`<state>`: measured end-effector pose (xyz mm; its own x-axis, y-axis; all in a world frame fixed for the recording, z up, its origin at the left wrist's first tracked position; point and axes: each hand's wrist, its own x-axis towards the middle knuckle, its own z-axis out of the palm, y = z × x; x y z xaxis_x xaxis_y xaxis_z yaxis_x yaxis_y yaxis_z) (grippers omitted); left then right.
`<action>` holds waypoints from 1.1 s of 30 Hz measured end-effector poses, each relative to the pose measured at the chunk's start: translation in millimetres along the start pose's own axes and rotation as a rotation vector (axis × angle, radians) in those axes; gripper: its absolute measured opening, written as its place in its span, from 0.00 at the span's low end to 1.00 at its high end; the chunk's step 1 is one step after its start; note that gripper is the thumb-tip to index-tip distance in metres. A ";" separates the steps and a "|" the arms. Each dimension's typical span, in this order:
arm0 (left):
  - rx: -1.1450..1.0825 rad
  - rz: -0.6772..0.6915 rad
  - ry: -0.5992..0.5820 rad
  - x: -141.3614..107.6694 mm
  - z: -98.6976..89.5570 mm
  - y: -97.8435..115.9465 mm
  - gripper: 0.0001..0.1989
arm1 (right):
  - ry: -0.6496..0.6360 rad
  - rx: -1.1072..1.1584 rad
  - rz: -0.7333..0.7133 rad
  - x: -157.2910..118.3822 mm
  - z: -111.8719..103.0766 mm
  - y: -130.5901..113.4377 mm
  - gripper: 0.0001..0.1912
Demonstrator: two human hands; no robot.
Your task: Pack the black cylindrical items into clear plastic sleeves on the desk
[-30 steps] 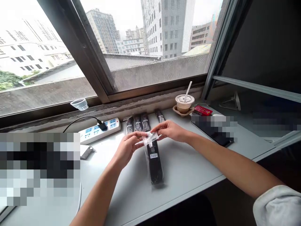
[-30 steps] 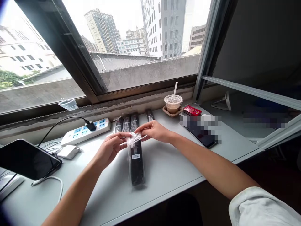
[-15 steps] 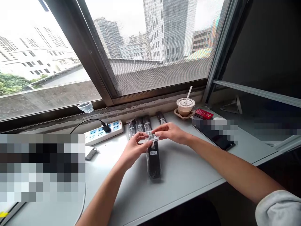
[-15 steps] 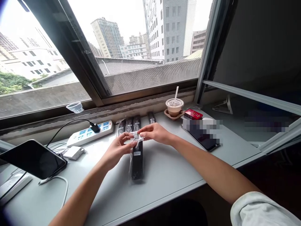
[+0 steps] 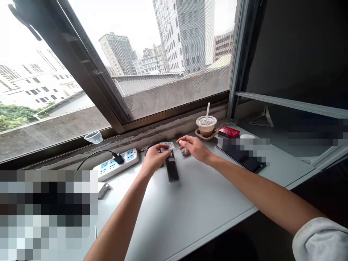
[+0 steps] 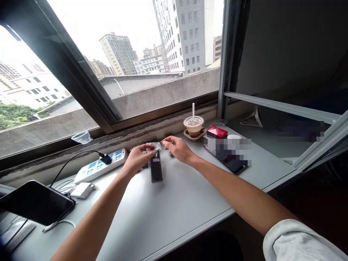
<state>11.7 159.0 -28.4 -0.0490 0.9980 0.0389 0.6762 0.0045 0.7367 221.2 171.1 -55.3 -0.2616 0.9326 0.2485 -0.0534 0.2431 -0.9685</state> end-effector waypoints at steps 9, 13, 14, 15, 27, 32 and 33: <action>0.325 0.050 0.089 75.3 39.2 21.8 0.16 | -0.081 -0.409 -0.237 -8.4 3.0 4.1 0.09; 0.530 0.128 0.110 66.1 45.3 23.3 0.15 | -0.289 -0.626 -0.292 -16.7 3.5 4.6 0.06; 0.584 0.150 0.120 61.2 43.1 23.8 0.15 | -0.331 -0.648 -0.274 -18.1 3.9 5.2 0.07; 0.635 0.166 0.129 55.6 39.6 24.2 0.17 | -0.365 -0.663 -0.255 -19.2 4.5 6.0 0.07; 1.005 0.047 -0.044 -16.5 20.2 31.0 0.18 | -0.384 -0.621 -0.105 -22.5 13.7 16.5 0.13; 0.970 0.015 -0.065 -10.0 27.2 32.1 0.15 | -0.376 -0.614 -0.082 -19.0 9.5 19.0 0.10; 0.960 0.005 -0.061 -8.5 27.8 30.3 0.16 | -0.372 -0.607 -0.082 -18.4 8.8 19.2 0.10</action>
<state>53.1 152.4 -25.2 -0.0241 0.9996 -0.0147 0.9911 0.0220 -0.1312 216.5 156.2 -78.6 -0.5964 0.7788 0.1943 0.4306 0.5147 -0.7414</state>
